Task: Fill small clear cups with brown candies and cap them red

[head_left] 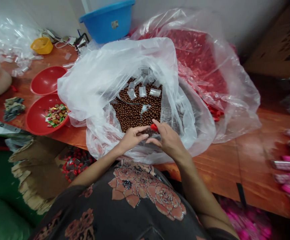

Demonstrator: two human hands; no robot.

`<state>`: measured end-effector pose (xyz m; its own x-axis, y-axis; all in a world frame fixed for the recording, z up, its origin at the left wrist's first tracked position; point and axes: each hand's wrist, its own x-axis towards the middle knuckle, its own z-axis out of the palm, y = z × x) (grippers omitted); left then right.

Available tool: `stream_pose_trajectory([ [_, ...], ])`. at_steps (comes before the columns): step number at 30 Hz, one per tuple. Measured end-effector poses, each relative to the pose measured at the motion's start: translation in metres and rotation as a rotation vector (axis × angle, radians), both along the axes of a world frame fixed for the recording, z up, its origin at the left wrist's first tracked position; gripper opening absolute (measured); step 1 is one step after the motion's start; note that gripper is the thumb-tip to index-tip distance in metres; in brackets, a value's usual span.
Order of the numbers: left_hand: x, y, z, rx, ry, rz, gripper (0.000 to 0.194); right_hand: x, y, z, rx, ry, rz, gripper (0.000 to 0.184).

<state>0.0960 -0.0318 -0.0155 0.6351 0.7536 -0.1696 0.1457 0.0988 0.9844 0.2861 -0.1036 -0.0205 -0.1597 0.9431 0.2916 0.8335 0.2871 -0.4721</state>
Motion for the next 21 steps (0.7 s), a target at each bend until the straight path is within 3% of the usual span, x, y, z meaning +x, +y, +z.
stream_pose_trajectory([
  [6, -0.003, -0.004, 0.004, 0.101, 0.01, -0.036, 0.038, -0.004, -0.003, 0.002, -0.045, 0.185, -0.074, 0.049],
  [11, -0.004, -0.006, 0.006, 0.053, 0.008, 0.007, 0.036, -0.01, -0.006, -0.004, -0.012, 0.116, -0.086, 0.052],
  [16, -0.003, -0.005, 0.01, -0.178, -0.053, 0.011, 0.041, -0.009, -0.007, -0.015, 0.049, -0.012, -0.041, 0.08],
  [18, 0.002, -0.006, 0.008, -0.308, -0.101, 0.044, 0.044, -0.011, -0.006, -0.015, 0.053, -0.019, -0.044, 0.076],
  [21, 0.014, -0.01, -0.001, -0.497, -0.176, 0.07, 0.066, -0.018, -0.003, -0.013, 0.07, -0.056, -0.024, 0.064],
])
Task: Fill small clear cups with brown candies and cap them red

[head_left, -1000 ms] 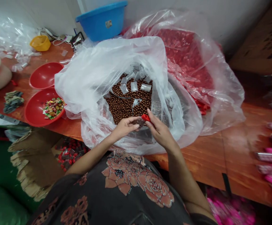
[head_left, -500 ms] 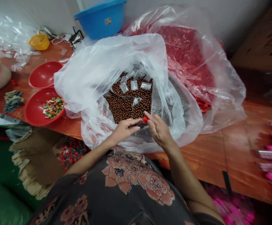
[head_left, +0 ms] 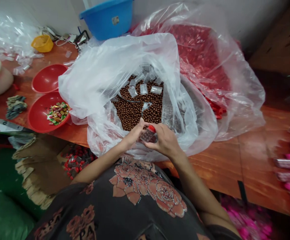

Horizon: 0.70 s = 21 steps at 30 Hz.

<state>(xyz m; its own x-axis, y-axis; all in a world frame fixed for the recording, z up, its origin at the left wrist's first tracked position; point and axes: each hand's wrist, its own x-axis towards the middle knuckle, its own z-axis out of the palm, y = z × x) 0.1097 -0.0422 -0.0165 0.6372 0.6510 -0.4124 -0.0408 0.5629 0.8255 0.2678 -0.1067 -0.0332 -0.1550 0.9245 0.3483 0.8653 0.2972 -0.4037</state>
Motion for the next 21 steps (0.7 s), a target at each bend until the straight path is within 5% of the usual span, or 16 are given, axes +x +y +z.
stream_pose_trajectory([
  [8, 0.015, -0.013, -0.008, 0.019, 0.014, 0.108, 0.075, -0.009, 0.002, 0.006, -0.022, -0.054, 0.044, 0.053],
  [12, 0.009, -0.005, -0.001, -0.028, 0.033, 0.191, 0.075, 0.011, 0.01, 0.006, -0.186, 0.178, 0.095, 0.07],
  [15, 0.0, 0.005, 0.004, -0.047, 0.003, 0.257, 0.074, 0.026, 0.023, -0.006, -0.221, 0.331, -0.034, 0.049],
  [21, -0.009, 0.018, 0.015, -0.133, -0.1, 0.297, 0.072, 0.015, 0.042, -0.033, -0.237, -0.044, -0.006, 0.032],
])
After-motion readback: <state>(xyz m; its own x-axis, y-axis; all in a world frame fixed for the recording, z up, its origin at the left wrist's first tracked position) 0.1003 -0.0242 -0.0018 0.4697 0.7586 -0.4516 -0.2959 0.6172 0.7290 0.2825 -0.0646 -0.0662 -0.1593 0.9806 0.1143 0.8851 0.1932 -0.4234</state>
